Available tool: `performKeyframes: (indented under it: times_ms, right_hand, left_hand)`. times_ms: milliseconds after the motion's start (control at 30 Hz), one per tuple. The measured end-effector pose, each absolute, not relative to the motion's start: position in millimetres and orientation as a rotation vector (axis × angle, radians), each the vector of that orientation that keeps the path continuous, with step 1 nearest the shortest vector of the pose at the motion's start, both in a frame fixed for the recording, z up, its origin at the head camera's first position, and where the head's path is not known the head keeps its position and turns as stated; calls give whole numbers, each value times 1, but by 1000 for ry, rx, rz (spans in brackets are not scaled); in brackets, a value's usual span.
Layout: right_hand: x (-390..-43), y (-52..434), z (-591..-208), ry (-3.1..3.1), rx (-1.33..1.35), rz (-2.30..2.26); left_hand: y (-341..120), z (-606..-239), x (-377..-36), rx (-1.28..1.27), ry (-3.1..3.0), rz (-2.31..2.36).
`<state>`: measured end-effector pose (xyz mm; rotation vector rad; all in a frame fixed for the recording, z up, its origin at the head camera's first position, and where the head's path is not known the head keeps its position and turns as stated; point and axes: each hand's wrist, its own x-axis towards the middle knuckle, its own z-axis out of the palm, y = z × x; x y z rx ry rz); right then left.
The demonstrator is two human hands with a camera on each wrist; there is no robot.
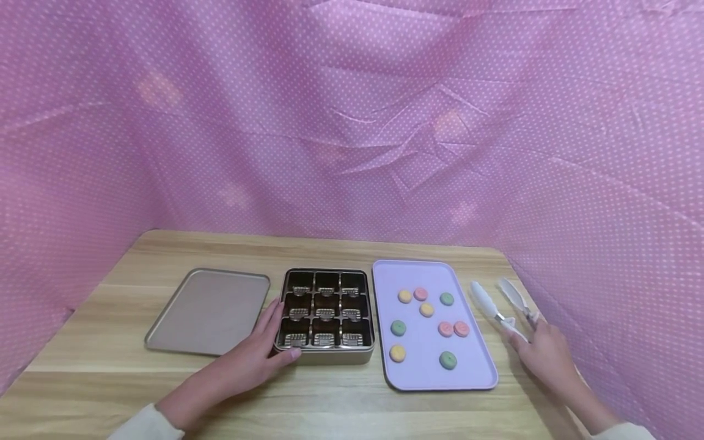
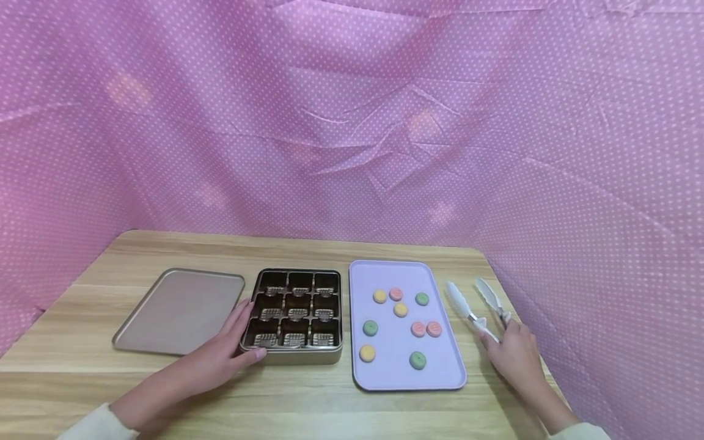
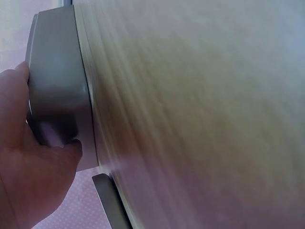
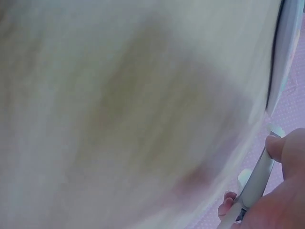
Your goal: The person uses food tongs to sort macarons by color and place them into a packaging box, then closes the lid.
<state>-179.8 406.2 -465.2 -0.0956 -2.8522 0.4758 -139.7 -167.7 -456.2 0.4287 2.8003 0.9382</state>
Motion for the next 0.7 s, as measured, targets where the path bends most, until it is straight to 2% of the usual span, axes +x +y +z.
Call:
performKeyframes:
  times_ms: [700]
  right_hand:
    - [-168, 383, -443, -2905, 185, 434]
  left_hand:
    - [-169, -459, -140, 424, 2802, 935]
